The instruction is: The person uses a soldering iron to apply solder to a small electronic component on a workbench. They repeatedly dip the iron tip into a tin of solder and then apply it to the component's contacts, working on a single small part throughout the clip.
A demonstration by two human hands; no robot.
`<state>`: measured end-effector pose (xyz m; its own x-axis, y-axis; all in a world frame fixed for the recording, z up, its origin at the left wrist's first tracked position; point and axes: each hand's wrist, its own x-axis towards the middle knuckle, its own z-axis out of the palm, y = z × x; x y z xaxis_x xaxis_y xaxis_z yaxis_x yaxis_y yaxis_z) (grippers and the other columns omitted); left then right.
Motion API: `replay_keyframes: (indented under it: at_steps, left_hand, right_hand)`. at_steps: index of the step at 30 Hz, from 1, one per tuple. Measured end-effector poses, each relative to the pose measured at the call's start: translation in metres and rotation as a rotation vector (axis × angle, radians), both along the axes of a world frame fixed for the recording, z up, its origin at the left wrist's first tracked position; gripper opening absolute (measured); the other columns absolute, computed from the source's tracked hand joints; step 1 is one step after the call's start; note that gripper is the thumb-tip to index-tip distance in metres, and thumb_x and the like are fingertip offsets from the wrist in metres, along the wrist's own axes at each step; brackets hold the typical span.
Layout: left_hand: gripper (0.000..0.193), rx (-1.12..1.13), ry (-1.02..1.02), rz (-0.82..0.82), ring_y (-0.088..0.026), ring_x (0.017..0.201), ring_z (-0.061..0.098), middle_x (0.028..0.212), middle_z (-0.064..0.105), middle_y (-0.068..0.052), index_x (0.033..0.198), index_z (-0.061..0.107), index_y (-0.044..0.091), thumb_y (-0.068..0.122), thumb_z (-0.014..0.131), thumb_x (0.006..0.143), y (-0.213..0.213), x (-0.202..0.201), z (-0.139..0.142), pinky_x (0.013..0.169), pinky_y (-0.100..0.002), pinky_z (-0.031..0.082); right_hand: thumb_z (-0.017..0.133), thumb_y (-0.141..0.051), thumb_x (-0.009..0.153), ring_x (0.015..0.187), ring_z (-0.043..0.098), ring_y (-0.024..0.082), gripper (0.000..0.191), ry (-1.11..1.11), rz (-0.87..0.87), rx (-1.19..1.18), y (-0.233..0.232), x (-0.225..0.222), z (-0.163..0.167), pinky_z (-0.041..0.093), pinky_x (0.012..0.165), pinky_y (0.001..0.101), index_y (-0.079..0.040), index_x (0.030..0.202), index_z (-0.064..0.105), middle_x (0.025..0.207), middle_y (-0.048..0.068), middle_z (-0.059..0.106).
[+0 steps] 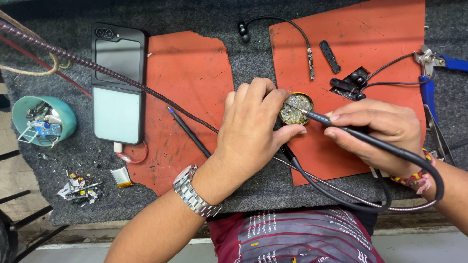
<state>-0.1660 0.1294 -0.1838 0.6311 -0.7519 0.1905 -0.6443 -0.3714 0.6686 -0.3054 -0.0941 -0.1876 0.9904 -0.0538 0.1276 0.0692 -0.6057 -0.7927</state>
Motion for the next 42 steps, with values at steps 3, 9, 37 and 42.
replay_keyframes:
  at_steps: [3,9,37,42]
  left_hand:
    - [0.06,0.0,0.001,-0.002,-0.029,0.106,0.054,0.114,0.055,-0.009,0.12,0.065,0.006,0.036,0.089,0.074,0.0,0.0,0.001,0.093,-0.042,0.041]
    - [0.062,0.01,0.014,-0.007,-0.028,0.105,0.054,0.115,0.056,-0.009,0.122,0.065,0.005,0.036,0.089,0.074,0.001,0.001,0.004,0.092,-0.041,0.042]
    - [0.061,0.01,0.019,-0.016,-0.029,0.102,0.054,0.112,0.055,-0.009,0.123,0.064,0.006,0.034,0.088,0.075,0.001,0.0,0.005,0.092,-0.042,0.042]
    - [0.061,0.008,0.02,-0.019,-0.028,0.102,0.054,0.112,0.055,-0.009,0.123,0.064,0.005,0.033,0.088,0.075,0.001,0.0,0.004,0.092,-0.042,0.042]
  right_hand:
    - [0.081,-0.002,0.085,0.092,0.075,0.018,0.019,0.055,-0.089,0.094,-0.002,-0.004,-0.004,0.06,0.08,0.0271,0.0,0.104,0.074,0.105,0.014,0.076]
    - [0.074,0.0,0.093,0.093,0.076,0.017,0.014,0.099,-0.16,0.42,-0.007,-0.011,-0.008,0.063,0.089,0.0266,0.003,0.107,0.071,0.103,0.015,0.076]
    - [0.08,0.001,0.08,0.098,0.075,0.021,0.023,-0.056,0.114,0.042,-0.002,0.003,-0.001,0.062,0.086,0.0286,-0.004,0.101,0.074,0.108,0.012,0.072]
    - [0.078,0.001,0.083,0.101,0.075,0.019,0.02,0.004,0.057,0.15,-0.007,-0.004,-0.003,0.062,0.086,0.0274,-0.002,0.102,0.073,0.11,0.012,0.073]
